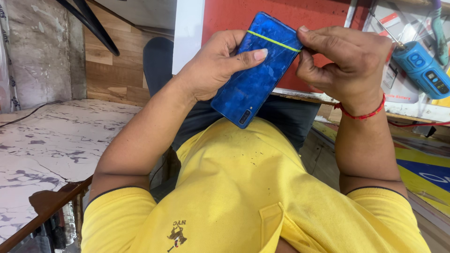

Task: The person repairs a smartphone by first using a screwdriver to remove screws from the back cover. They then apply a sealant from a tube along the edges of the phone's internal frame. Finally, they reattach the back cover and secure it with rubber bands while wiping the surface with a tissue.

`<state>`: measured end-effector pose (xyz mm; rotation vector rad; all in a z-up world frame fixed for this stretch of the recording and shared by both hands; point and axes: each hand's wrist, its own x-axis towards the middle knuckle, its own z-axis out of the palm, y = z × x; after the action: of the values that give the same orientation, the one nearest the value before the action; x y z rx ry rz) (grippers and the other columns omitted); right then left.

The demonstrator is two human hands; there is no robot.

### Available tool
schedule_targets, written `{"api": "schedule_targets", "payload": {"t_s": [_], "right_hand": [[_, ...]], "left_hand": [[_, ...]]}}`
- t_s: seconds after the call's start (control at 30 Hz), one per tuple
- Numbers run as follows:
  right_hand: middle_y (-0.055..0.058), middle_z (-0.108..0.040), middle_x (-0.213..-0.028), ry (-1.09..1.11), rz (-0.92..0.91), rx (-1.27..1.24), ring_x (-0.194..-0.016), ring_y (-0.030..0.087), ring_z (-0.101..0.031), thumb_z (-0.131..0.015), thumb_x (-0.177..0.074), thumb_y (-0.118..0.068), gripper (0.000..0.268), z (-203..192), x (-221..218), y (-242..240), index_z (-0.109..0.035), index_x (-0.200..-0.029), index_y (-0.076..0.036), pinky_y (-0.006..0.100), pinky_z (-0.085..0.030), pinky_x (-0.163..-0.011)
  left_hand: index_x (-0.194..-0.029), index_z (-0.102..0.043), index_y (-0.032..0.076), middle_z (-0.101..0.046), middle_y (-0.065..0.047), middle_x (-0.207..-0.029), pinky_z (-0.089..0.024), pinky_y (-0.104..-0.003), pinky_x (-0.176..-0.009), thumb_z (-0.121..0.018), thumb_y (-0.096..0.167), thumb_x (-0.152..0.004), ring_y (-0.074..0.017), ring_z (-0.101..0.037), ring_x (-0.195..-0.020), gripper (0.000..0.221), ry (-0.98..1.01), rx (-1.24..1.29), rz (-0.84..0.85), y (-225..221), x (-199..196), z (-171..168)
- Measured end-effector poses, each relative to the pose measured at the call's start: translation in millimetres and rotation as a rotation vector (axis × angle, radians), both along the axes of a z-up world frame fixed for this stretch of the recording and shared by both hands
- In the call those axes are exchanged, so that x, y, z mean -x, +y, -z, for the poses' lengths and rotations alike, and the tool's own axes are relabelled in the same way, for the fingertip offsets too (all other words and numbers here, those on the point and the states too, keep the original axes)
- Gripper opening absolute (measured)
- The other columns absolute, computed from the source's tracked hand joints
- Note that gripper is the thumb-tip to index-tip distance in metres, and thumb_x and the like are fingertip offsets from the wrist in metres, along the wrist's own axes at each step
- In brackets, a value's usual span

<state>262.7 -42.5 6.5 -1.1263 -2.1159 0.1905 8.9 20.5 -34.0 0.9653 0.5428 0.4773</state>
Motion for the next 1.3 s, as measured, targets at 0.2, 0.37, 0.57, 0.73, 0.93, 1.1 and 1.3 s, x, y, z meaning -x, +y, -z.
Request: {"api": "schedule_targets", "payload": {"t_s": [0.2,0.37,0.57,0.73,0.93,1.1,1.3], "right_hand": [[0.01,-0.071,-0.104,0.47,-0.145,0.501,-0.095,0.018,-0.071,-0.064,-0.1,-0.003,0.017,0.5,-0.7,8.7,-0.066,-0.117,0.002,0.027,-0.056,-0.085],[0.008,-0.065,-0.095,0.728,-0.314,1.013,-0.097,0.016,-0.06,-0.048,-0.105,-0.015,0.025,15.5,7.4,34.3,-0.06,-0.101,0.006,0.029,-0.048,-0.092],[0.007,-0.061,-0.083,0.653,-0.326,1.124,-0.08,0.016,-0.055,-0.045,-0.094,-0.014,0.024,30.5,22.3,48.0,-0.061,-0.088,0.003,0.028,-0.046,-0.077],[0.005,-0.049,-0.072,0.639,-0.233,1.117,-0.069,0.015,-0.043,-0.045,-0.096,-0.017,0.028,41.1,24.4,46.9,-0.055,-0.079,0.003,0.03,-0.038,-0.067],[0.003,-0.05,-0.072,0.625,-0.268,1.11,-0.07,0.014,-0.044,-0.044,-0.095,-0.02,0.027,46.9,22.7,49.1,-0.053,-0.079,0.0,0.03,-0.039,-0.069],[0.002,-0.051,-0.073,0.806,-0.313,1.3,-0.067,0.012,-0.043,-0.049,-0.093,-0.015,0.021,55.7,26.8,43.6,-0.055,-0.079,0.0,0.029,-0.037,-0.065],[-0.001,-0.049,-0.071,0.844,-0.353,1.212,-0.068,0.008,-0.044,-0.049,-0.096,-0.014,0.025,60.5,23.0,38.0,-0.053,-0.075,-0.001,0.028,-0.039,-0.069]], "left_hand": [[-0.119,-0.071,-0.002,-0.077,-0.007,-0.103,-0.062,-0.027,-0.086,-0.077,0.024,-0.097,-0.0105,-0.073,-0.091,0.034,0.092,-0.151,0.145,8.8,3.7,-4.5],[-0.12,-0.056,-0.001,-0.073,-0.009,-0.101,-0.061,-0.029,-0.083,-0.089,0.018,-0.086,-0.0124,-0.072,-0.095,0.051,0.193,-0.36,0.225,1.6,-8.8,-1.5],[-0.115,-0.046,0.001,-0.072,-0.011,-0.088,-0.059,-0.027,-0.071,-0.094,0.025,-0.079,-0.0111,-0.071,-0.083,0.066,0.426,-0.417,0.148,0.0,-4.6,-10.8],[-0.126,-0.035,0.004,-0.074,-0.01,-0.078,-0.058,-0.026,-0.067,-0.092,0.026,-0.076,-0.0102,-0.075,-0.074,0.079,0.446,-0.365,0.141,-3.4,-4.8,-19.3],[-0.158,-0.007,0.001,-0.074,-0.007,-0.075,-0.059,-0.026,-0.074,-0.094,0.025,-0.076,-0.0112,-0.076,-0.071,0.122,0.489,-0.46,0.096,-4.0,-6.2,-13.8],[-0.162,0.01,0.005,-0.069,-0.003,-0.068,-0.055,-0.023,-0.077,-0.097,0.026,-0.076,-0.0093,-0.069,-0.066,0.14,0.526,-0.454,0.165,-4.9,-6.1,-12.7],[-0.165,0.005,0.009,-0.066,-0.007,-0.069,-0.053,-0.024,-0.076,-0.095,0.022,-0.077,-0.0126,-0.062,-0.064,0.134,0.55,-0.444,0.185,-5.1,-5.2,-17.3]]}}
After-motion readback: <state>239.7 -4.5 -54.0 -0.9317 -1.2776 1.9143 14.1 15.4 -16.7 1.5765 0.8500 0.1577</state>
